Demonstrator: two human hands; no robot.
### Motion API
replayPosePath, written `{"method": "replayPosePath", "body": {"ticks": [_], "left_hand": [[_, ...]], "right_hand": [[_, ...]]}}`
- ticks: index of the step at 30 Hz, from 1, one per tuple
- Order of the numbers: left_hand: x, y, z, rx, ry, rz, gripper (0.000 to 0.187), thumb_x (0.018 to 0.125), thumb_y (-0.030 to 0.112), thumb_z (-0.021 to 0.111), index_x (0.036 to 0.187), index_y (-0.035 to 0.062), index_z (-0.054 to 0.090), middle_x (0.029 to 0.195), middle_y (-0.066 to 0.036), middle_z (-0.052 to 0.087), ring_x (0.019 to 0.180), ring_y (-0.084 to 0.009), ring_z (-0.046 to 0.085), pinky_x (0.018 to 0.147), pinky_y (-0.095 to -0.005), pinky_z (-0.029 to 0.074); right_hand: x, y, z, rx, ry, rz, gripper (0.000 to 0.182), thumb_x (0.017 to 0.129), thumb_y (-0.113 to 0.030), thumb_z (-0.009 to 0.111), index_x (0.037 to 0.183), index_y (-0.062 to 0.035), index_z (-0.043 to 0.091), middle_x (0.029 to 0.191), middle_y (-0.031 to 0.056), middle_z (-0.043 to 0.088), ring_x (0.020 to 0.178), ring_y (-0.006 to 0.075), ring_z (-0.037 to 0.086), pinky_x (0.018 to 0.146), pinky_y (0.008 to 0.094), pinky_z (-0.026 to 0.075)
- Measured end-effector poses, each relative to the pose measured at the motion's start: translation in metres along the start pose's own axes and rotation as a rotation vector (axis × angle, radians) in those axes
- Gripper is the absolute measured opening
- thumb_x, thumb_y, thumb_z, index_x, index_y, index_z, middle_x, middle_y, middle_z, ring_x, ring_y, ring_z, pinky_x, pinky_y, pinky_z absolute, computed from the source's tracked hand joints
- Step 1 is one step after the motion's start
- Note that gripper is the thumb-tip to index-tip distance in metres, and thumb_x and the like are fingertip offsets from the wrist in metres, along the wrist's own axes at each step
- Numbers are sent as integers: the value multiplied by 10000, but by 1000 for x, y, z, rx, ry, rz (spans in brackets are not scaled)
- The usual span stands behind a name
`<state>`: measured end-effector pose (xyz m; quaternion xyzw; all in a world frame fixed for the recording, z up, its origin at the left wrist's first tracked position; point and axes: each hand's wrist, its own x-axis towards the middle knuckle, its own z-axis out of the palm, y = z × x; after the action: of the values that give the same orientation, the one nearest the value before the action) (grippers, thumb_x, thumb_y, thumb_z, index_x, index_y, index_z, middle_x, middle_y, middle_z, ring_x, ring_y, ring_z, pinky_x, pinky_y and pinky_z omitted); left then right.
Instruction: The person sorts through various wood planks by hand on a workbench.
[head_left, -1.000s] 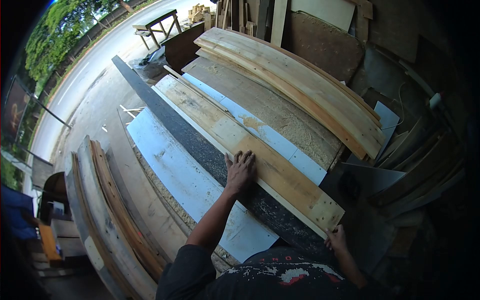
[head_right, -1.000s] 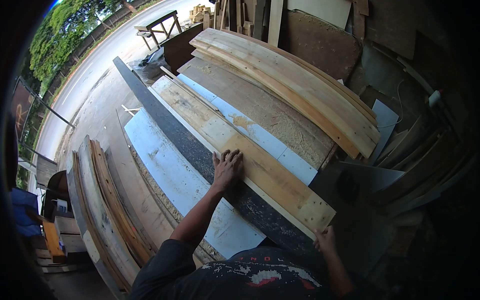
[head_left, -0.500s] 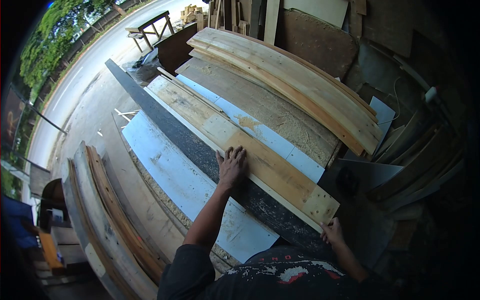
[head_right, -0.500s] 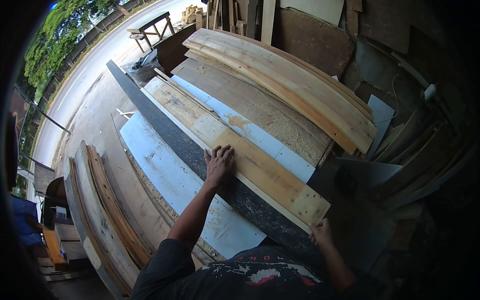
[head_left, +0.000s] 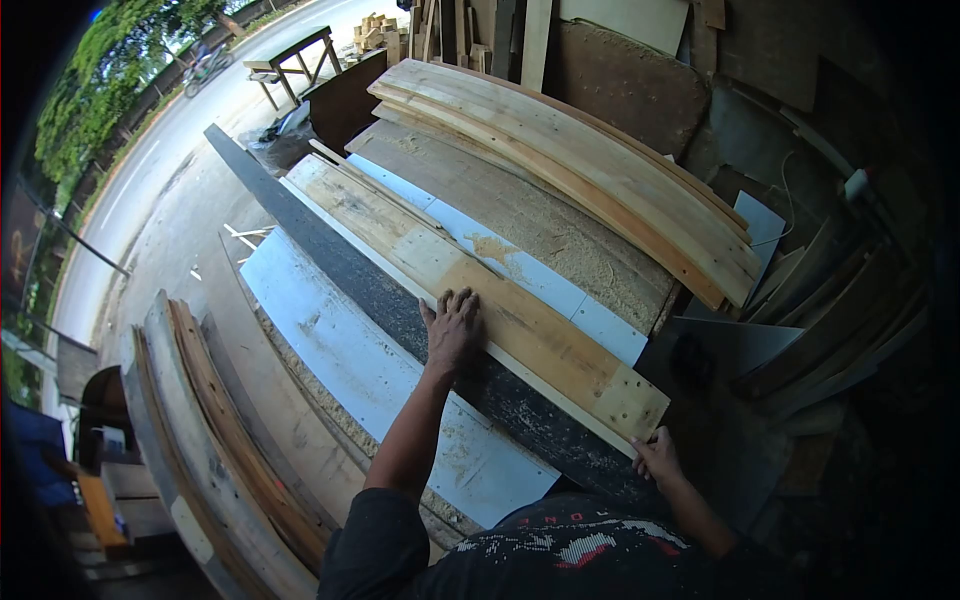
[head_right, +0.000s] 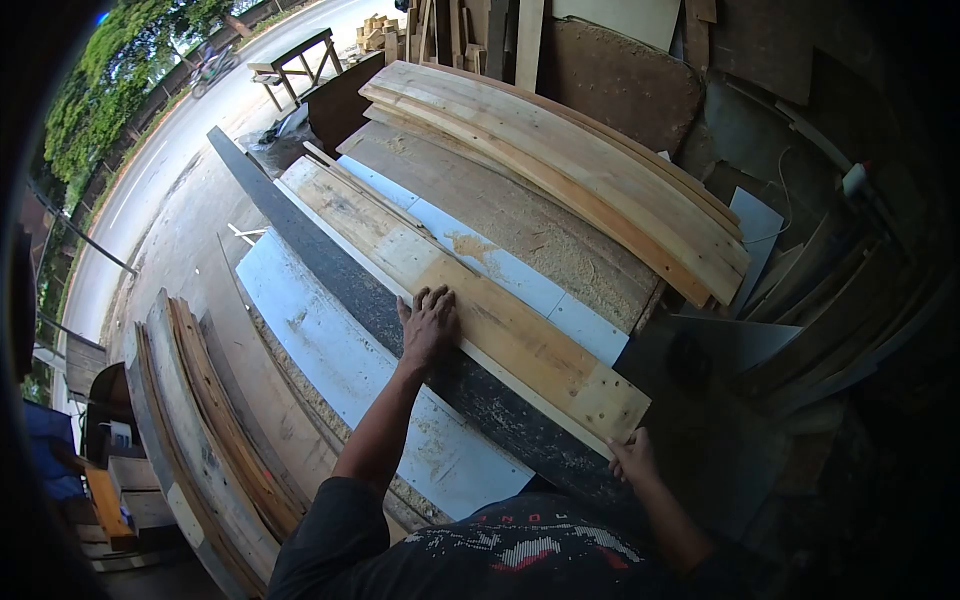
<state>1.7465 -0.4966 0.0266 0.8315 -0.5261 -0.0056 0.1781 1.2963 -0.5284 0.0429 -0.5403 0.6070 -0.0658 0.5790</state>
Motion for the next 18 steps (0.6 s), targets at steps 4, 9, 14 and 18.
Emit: {"method": "replayPosePath", "body": {"ticks": [4, 9, 14, 18], "left_hand": [[5, -7, 0, 5, -4, -10, 415, 955, 322, 487, 1326, 141, 531, 1421, -17, 467, 1369, -289, 353, 1117, -681, 79], [9, -13, -1, 9, -2, -24, 416, 955, 320, 487, 1326, 138, 530, 1423, -18, 463, 1376, -291, 345, 1116, -682, 84], [14, -19, -4, 14, -7, -43, 420, 952, 320, 491, 1329, 138, 528, 1423, -21, 462, 1385, -291, 334, 1116, -684, 87], [18, -27, -3, 1, -2, -51, 422, 950, 319, 494, 1330, 139, 532, 1426, -21, 461, 1392, -287, 325, 1116, -685, 86]], "right_hand": [[1, -8, 5, 10, -13, 0, 363, 903, -249, 675, 979, -49, 381, 614, 88, 580, 405, 124, 527, 320, 239, 365], [3, -16, 13, 6, -12, 16, 369, 900, -250, 677, 982, -45, 381, 620, 91, 581, 408, 125, 526, 326, 235, 359], [4, -26, 19, -10, -18, 9, 377, 895, -259, 683, 987, -48, 385, 623, 86, 584, 414, 122, 529, 330, 231, 360], [9, -29, 26, -15, -20, 7, 384, 893, -267, 685, 989, -47, 385, 625, 85, 584, 422, 119, 531, 333, 229, 362]]}}
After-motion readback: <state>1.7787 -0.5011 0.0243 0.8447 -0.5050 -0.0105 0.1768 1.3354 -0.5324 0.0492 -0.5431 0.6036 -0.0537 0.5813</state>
